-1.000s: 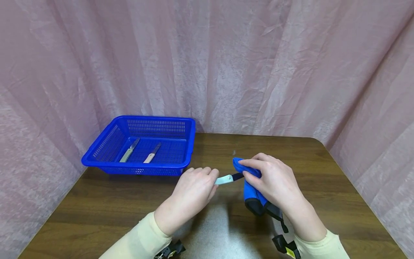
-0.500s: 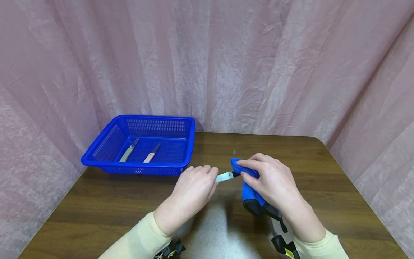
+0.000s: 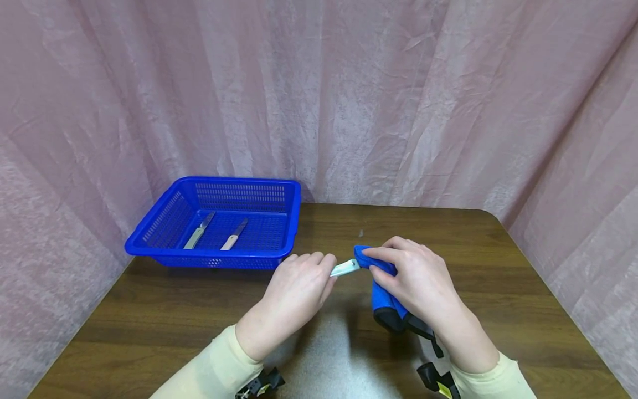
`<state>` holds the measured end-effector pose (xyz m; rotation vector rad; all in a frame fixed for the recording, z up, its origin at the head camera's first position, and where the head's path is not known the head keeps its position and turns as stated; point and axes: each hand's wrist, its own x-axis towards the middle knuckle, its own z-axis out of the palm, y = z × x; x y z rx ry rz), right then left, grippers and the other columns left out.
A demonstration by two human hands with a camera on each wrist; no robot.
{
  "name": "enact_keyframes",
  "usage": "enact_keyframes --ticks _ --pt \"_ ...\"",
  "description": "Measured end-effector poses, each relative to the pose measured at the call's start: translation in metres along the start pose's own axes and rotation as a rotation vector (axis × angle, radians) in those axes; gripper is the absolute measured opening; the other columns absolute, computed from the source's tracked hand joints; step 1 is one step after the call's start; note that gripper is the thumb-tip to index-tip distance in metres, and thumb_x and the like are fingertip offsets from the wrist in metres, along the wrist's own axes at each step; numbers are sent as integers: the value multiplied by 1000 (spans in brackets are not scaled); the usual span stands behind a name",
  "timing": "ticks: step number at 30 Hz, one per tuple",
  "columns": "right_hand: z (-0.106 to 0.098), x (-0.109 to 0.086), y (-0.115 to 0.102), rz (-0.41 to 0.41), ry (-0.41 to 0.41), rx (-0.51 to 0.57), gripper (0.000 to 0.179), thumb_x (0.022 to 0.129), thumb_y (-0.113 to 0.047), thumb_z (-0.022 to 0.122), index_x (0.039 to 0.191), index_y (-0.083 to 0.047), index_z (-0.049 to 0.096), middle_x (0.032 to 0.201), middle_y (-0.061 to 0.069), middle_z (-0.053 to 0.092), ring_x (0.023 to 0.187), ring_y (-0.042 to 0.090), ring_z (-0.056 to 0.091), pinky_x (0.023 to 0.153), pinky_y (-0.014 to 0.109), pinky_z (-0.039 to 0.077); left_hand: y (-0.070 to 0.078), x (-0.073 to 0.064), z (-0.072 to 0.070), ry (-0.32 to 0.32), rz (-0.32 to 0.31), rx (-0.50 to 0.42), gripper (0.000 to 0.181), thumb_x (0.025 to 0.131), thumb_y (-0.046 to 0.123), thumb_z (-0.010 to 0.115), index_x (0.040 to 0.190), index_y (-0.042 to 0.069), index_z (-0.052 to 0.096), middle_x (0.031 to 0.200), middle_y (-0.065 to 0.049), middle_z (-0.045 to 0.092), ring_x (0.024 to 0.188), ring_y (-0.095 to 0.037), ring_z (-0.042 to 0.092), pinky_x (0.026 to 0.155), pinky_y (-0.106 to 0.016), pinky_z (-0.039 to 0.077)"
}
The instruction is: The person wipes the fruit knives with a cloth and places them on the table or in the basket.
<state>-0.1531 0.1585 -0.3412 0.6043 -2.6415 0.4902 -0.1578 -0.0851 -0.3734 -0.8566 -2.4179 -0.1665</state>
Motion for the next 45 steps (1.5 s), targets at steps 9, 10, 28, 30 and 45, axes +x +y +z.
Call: enact_keyframes --ticks 9,10,28,30,45 --pt "0 0 0 2 -8 -11 33 93 -20 87 125 -28 86 108 -4 76 94 20 71 75 44 58 0 0 1 19 2 -16 28 93 21 89 91 11 63 74 0 60 64 -20 63 54 -34 43" --pt "0 0 0 2 -8 -13 33 93 -20 87 125 -28 86 108 -4 76 94 20 71 75 44 58 0 0 1 18 1 -16 28 93 21 89 91 11 63 74 0 60 64 -20 63 54 -34 43" --pt "0 0 5 6 10 -19 32 93 -20 87 124 -28 86 105 -5 76 92 21 71 75 44 58 1 1 1 -2 -8 -20 27 95 22 88 92 11 64 75 1 60 65 -20 64 55 -34 43" --pt "0 0 6 10 7 -22 32 93 -20 87 124 -27 86 105 -4 76 92 21 71 74 44 58 2 1 1 -7 -9 -21 26 95 22 88 92 11 64 75 1 60 65 -20 64 55 -34 44" --pt "-2 1 9 36 7 -19 32 94 -21 87 126 -26 85 105 -4 75 89 20 68 71 42 57 2 1 -2 -6 -13 -23 25 97 22 87 94 10 65 76 1 60 65 -20 63 56 -34 44"
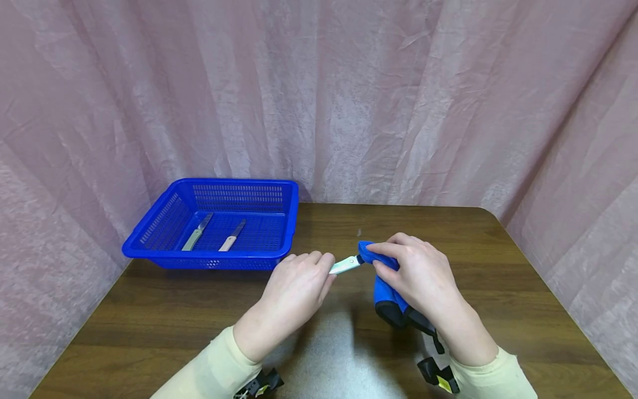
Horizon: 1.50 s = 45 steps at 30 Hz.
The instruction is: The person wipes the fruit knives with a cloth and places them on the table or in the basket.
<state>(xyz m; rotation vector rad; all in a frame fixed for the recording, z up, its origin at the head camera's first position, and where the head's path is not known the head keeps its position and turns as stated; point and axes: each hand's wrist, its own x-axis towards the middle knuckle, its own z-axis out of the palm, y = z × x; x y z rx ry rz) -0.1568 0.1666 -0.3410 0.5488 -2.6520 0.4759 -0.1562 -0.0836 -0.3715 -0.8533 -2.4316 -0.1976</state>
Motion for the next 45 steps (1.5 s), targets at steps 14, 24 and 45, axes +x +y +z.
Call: enact_keyframes --ticks 14,24,45 --pt "0 -1 2 -5 5 3 32 94 -20 87 126 -27 86 104 -4 75 87 19 67 69 41 55 0 0 1 -5 -4 -11 23 98 23 85 95 12 65 77 1 61 65 -20 63 55 -34 44" --pt "-2 0 1 18 5 5 31 95 -21 86 125 -26 86 106 -4 76 91 20 68 71 43 57 0 1 -1 -8 -8 -17 23 98 23 86 95 11 66 77 1 61 65 -20 63 55 -34 43" --pt "-5 -1 -1 27 23 30 30 96 -21 85 125 -27 86 107 -4 76 91 19 68 71 42 55 -1 0 -3 25 -2 -21 25 97 20 86 93 11 64 75 1 58 64 -21 62 56 -35 44"
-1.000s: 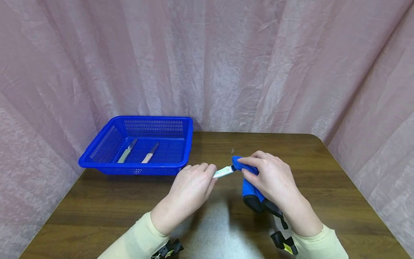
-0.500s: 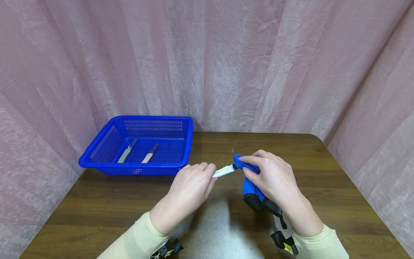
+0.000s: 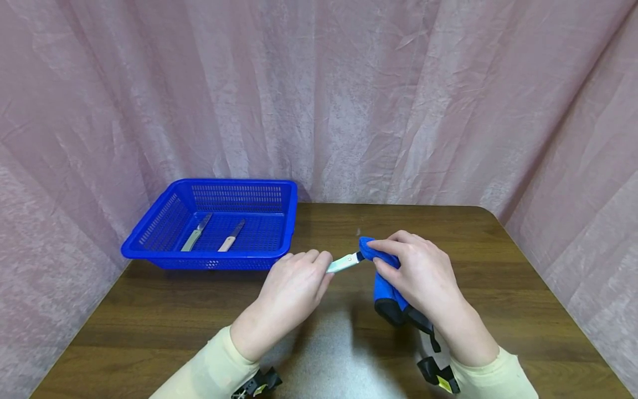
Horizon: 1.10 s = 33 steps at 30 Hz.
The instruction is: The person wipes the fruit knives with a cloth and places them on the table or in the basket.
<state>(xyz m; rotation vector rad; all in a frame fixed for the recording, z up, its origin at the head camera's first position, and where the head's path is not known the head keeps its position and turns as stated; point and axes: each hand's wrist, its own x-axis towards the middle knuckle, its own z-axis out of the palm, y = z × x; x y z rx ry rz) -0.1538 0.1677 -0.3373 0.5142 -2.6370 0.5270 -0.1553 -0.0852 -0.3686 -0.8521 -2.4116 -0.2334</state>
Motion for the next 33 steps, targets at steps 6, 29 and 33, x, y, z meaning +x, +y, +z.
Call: enact_keyframes --ticks 6,29,33 --pt "4 -1 -6 -43 -1 -4 31 94 -21 87 124 -27 86 109 -4 77 96 22 72 76 45 58 -1 0 2 0 1 4 25 97 21 86 92 11 64 75 1 58 65 -21 62 56 -35 44" --pt "-3 1 6 33 -4 -10 29 96 -22 85 125 -26 86 106 -2 77 87 21 69 67 43 56 -1 0 0 11 0 -2 25 97 20 85 92 11 63 75 0 59 66 -23 64 57 -38 46" --pt "-4 2 9 46 -6 -10 30 96 -22 85 125 -25 86 105 -2 76 85 20 68 65 42 54 -1 0 0 6 -1 4 24 98 21 85 93 10 63 76 0 59 66 -23 64 58 -38 46"
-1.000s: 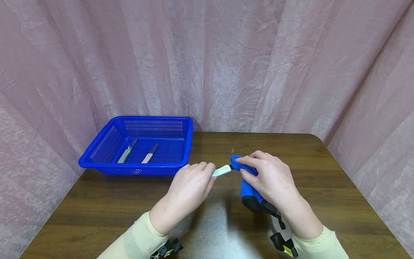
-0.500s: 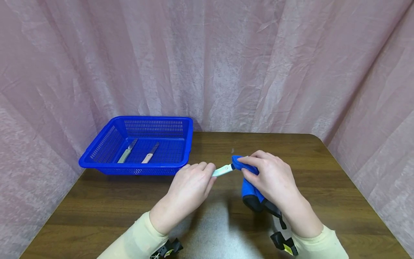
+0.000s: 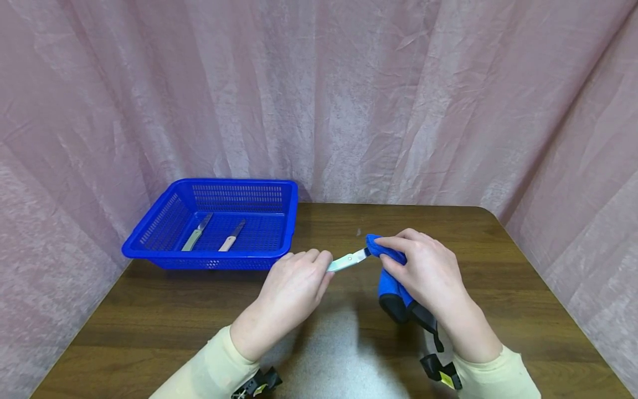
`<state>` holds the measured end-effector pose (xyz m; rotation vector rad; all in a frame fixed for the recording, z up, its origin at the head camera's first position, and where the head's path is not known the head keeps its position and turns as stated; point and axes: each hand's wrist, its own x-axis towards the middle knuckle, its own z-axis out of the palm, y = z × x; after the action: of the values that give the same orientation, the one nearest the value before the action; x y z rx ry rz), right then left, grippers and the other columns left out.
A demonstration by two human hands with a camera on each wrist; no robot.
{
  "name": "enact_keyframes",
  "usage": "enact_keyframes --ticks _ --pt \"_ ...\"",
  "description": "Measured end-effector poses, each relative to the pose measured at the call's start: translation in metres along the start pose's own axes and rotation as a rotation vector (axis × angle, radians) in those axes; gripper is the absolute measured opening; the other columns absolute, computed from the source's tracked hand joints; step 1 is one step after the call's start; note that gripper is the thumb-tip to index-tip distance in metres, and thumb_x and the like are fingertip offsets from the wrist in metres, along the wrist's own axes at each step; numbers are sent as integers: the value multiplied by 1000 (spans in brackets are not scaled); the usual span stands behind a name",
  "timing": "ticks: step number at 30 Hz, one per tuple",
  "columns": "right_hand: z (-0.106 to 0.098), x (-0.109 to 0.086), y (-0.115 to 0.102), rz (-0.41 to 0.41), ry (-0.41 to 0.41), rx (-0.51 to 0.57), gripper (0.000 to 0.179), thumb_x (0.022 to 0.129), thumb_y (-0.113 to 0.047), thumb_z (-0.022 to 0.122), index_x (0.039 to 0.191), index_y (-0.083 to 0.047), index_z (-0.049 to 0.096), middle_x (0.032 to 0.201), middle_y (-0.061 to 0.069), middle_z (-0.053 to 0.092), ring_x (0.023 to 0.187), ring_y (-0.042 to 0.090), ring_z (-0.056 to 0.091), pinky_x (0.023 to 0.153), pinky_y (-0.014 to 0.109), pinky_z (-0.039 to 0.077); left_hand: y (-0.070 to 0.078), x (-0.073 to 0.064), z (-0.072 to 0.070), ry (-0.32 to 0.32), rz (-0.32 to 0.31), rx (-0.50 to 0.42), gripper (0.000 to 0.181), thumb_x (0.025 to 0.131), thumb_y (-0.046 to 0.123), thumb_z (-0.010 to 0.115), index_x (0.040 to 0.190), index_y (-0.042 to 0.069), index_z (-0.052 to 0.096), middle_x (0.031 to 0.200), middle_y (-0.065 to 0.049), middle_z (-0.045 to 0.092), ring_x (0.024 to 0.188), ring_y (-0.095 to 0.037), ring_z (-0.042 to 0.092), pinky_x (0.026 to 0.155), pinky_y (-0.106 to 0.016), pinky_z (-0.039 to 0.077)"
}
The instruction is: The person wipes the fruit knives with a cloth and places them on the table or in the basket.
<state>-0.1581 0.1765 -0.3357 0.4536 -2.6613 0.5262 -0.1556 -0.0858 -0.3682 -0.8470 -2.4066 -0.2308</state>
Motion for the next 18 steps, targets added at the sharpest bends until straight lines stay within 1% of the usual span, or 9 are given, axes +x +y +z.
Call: enact_keyframes --ticks 7,11,18 --pt "-1 1 3 12 8 -8 29 96 -22 84 125 -25 86 107 -1 77 86 21 69 64 43 54 0 0 -1 23 11 0 25 97 19 86 91 10 63 75 0 59 65 -24 63 57 -38 45" --pt "-2 2 4 23 7 -5 29 97 -22 81 125 -26 86 110 0 77 88 22 70 64 43 54 -1 0 -1 23 11 -6 26 96 18 86 91 10 62 74 0 58 65 -23 63 57 -37 45" --pt "-4 2 7 53 4 -10 31 97 -22 79 127 -26 85 111 0 77 86 22 69 62 44 52 0 0 -1 27 11 -3 25 96 18 86 91 10 63 74 1 57 64 -22 62 56 -36 43"
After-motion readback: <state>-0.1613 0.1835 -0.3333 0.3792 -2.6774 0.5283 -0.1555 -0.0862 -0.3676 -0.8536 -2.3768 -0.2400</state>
